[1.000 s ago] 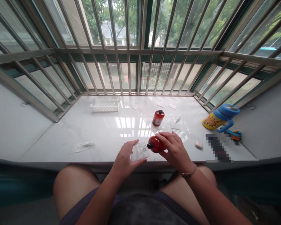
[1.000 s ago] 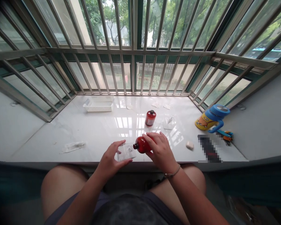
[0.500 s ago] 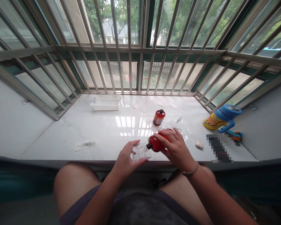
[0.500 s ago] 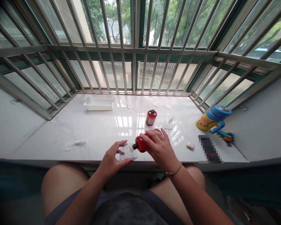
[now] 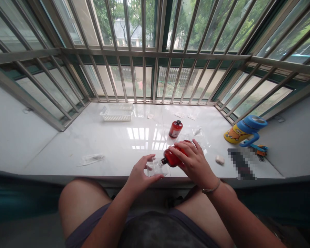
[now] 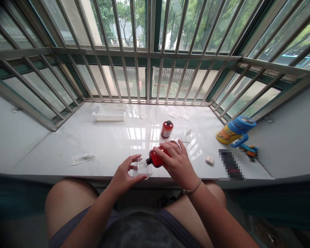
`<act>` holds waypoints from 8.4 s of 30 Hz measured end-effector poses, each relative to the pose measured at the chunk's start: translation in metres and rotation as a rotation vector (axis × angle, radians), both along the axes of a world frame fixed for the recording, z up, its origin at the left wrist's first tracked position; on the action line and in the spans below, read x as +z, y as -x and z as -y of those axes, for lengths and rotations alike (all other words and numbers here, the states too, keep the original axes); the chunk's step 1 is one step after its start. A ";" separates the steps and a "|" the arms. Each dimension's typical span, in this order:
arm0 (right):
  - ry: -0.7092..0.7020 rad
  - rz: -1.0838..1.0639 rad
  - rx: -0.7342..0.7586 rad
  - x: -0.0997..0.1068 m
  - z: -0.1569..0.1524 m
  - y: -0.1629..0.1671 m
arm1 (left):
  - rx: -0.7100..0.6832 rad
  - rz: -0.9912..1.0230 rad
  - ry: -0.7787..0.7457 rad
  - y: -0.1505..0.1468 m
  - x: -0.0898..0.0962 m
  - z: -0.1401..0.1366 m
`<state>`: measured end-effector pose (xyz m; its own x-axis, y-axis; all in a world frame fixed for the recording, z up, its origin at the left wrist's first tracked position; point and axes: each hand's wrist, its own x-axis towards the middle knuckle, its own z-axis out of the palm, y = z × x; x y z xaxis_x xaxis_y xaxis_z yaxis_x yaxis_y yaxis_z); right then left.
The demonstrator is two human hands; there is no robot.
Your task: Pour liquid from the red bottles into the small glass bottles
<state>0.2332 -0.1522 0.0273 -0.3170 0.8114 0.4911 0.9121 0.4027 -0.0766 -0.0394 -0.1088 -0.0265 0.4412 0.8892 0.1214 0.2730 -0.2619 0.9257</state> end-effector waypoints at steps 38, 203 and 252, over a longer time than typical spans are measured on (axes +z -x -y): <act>-0.031 0.023 -0.024 -0.004 -0.002 0.001 | -0.007 -0.027 -0.002 0.001 -0.008 -0.005; -0.131 0.151 -0.022 0.000 -0.004 -0.002 | -0.003 -0.114 -0.037 0.005 -0.019 -0.006; -0.157 0.205 0.038 0.012 -0.006 0.003 | 0.003 -0.096 -0.034 0.004 -0.013 -0.005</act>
